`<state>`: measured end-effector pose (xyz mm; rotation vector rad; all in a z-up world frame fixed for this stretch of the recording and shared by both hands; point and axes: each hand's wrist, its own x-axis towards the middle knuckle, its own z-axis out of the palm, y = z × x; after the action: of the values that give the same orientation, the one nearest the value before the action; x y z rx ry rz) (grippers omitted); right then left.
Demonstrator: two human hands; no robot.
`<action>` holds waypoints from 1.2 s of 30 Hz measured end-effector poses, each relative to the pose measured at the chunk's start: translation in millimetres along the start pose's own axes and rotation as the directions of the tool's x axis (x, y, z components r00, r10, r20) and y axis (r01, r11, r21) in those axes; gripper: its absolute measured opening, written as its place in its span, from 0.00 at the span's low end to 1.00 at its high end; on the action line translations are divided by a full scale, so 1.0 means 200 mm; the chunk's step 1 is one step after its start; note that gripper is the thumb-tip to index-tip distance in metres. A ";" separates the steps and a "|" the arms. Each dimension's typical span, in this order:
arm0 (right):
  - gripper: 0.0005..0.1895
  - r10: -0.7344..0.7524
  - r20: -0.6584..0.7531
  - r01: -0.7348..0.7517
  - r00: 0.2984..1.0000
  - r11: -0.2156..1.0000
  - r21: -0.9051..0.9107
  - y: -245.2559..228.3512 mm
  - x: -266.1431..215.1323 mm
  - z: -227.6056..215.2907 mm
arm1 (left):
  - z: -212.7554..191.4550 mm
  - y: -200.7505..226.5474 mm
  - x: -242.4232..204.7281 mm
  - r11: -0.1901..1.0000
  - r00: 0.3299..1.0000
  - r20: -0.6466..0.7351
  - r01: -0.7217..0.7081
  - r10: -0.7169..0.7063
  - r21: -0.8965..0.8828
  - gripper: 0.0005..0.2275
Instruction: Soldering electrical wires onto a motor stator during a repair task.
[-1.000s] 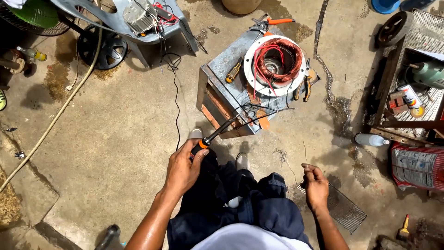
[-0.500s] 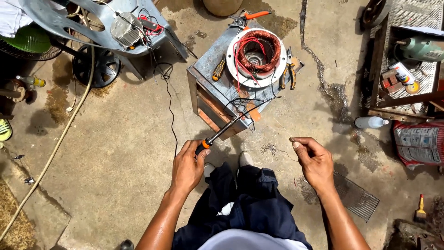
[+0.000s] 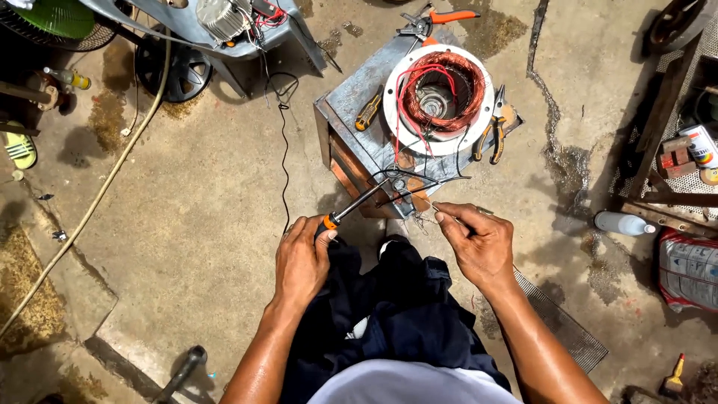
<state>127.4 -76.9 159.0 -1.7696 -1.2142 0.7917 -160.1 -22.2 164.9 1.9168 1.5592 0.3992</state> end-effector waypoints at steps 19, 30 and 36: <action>0.07 -0.033 0.047 0.034 0.998 0.999 -0.020 -0.06 0.17 0.06 | 0.08 -0.07 0.09 1.000 1.000 -0.014 0.027 -0.027 0.001 0.12; 0.07 0.004 0.039 -0.002 0.999 0.998 -0.062 -0.05 0.19 0.08 | 0.11 -0.06 0.12 1.000 1.000 -0.024 0.019 -0.019 -0.010 0.11; 0.07 0.007 0.030 -0.005 1.000 0.998 -0.066 -0.02 0.20 0.08 | 0.10 -0.05 0.14 1.000 1.000 -0.026 0.017 -0.017 -0.008 0.11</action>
<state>125.8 -34.2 154.0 -1.8210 -1.2684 0.7933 -149.0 -0.1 137.9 1.8978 1.5876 0.4245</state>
